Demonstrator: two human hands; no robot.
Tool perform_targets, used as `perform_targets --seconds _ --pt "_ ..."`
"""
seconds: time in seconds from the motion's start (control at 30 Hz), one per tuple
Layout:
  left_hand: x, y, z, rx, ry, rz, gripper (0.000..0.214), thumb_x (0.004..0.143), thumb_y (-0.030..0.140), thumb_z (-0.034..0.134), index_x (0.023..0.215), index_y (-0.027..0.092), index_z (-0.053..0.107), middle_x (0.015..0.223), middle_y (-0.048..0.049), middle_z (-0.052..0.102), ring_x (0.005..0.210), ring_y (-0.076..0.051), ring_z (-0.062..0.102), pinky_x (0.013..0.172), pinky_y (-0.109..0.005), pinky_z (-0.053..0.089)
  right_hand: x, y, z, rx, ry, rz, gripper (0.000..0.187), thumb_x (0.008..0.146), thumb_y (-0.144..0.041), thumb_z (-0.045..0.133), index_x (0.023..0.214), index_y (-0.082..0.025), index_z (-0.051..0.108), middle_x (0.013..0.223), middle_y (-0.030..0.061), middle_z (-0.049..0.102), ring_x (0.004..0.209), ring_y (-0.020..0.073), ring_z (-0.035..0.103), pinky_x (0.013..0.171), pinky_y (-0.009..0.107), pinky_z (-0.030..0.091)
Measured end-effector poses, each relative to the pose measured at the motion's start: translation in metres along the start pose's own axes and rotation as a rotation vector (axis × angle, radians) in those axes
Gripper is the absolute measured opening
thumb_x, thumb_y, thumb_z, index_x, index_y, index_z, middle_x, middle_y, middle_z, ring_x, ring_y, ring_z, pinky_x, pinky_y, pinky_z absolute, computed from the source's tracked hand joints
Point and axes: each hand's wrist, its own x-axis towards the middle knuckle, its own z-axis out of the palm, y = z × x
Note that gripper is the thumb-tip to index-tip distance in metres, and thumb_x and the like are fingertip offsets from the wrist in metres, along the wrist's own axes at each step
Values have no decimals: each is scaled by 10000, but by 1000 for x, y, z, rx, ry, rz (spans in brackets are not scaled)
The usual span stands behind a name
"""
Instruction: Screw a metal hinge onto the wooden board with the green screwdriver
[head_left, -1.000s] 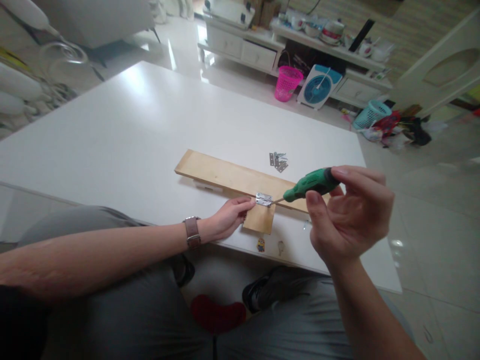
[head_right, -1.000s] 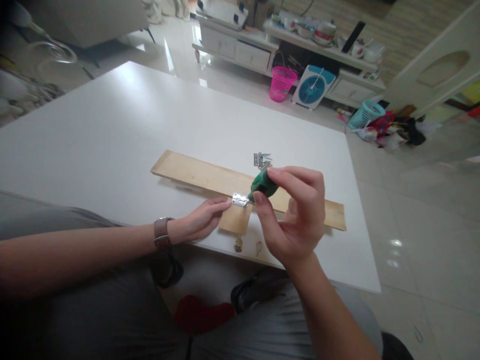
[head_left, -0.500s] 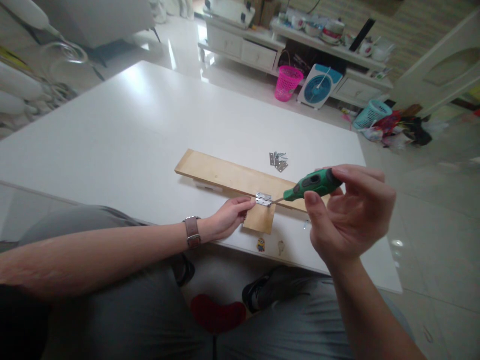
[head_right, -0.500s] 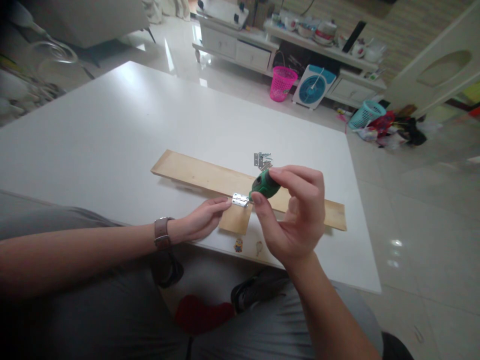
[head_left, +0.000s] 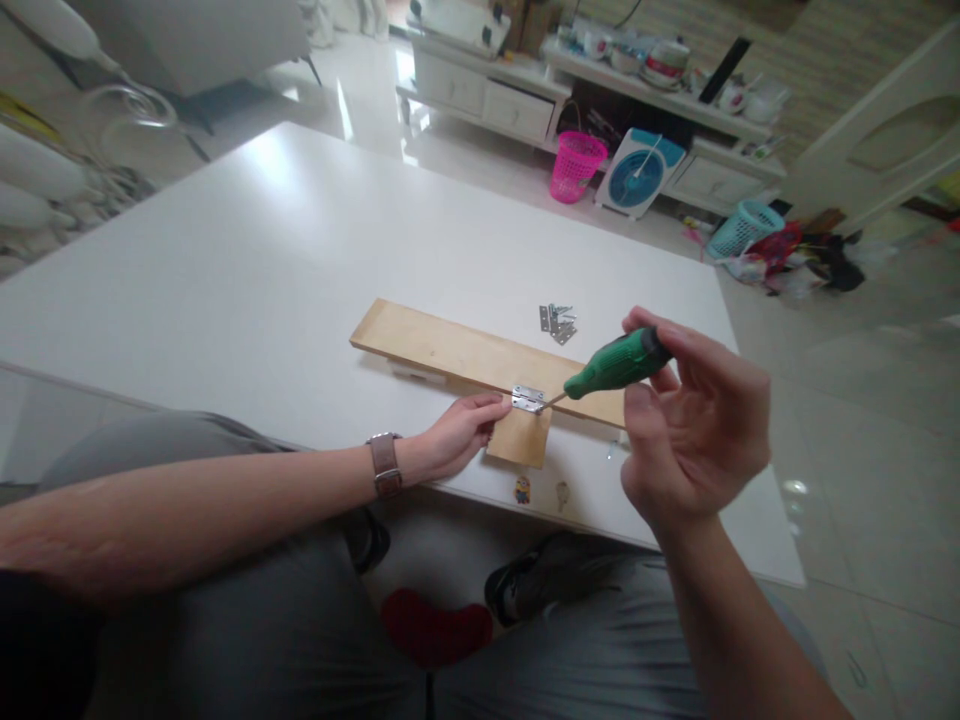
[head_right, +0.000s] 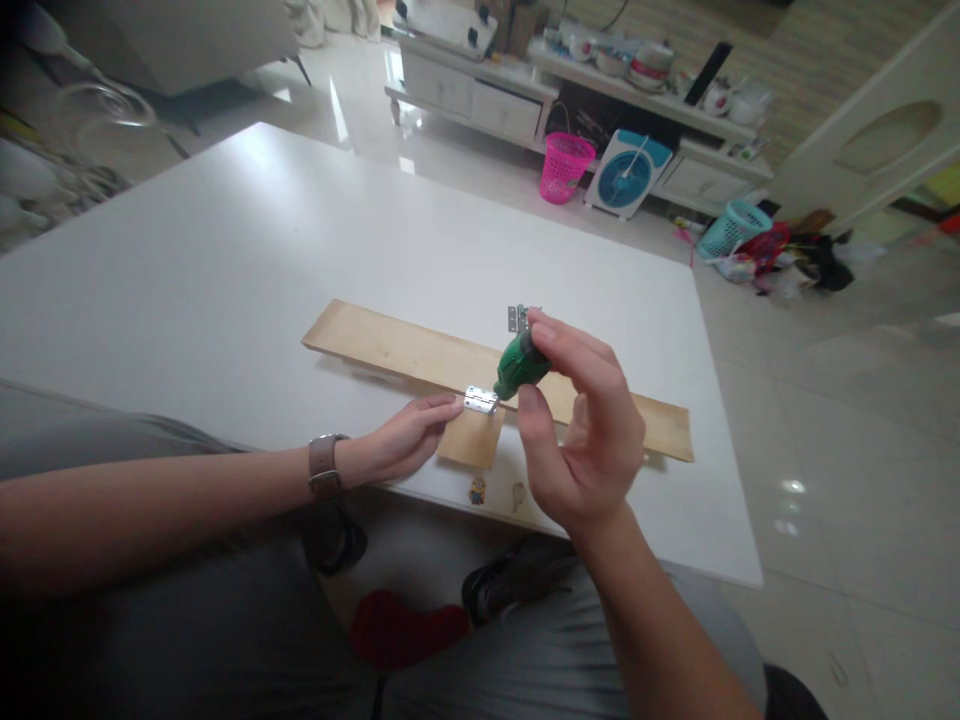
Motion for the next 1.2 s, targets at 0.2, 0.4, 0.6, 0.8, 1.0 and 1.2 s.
perform_targets --seconds 0.2,0.4,0.6,0.8,1.0,1.2 --pt "1 0 -1 -9 6 -8 352 821 397 955 1025 146 815 1124 -136 812 1085 -280 714 999 -385 523 5 -1 -1 -52 62 -38 549 890 -169 795 1390 -372 696 1170 38 699 1071 235 719 816 424 686" --pt "0 0 0 -9 -7 -4 349 843 401 940 1040 141 815 1127 -139 810 1078 -278 717 994 -383 525 3 0 1 -32 34 -36 477 973 -226 703 1428 -362 661 1294 59 723 1204 291 738 931 524 691" --pt "1 -1 -1 -11 -7 -1 344 848 402 937 1036 141 814 1131 -137 811 1058 -271 718 988 -381 530 4 2 -1 -34 57 -70 564 901 -157 778 1418 -359 678 1194 38 732 1092 250 748 823 433 688" --pt "2 -1 -2 -18 -3 0 348 837 390 950 1039 139 818 1113 -131 811 1049 -270 724 973 -372 537 6 -3 0 -27 38 -51 501 930 -169 756 1400 -324 682 1228 60 736 1159 272 749 862 452 676" --pt "2 -2 -3 -26 -4 -12 328 831 381 951 1017 147 818 1128 -129 811 1066 -272 720 1000 -388 535 4 1 1 5 49 -71 549 916 -134 769 1416 -337 667 1200 43 719 1118 251 746 868 440 689" --pt "2 -1 -3 -12 -12 -2 343 834 383 944 1038 138 819 1136 -135 811 1063 -266 714 994 -376 531 7 -1 0 -39 64 -51 471 925 -205 792 1365 -335 683 1203 50 706 1126 252 717 896 459 686"
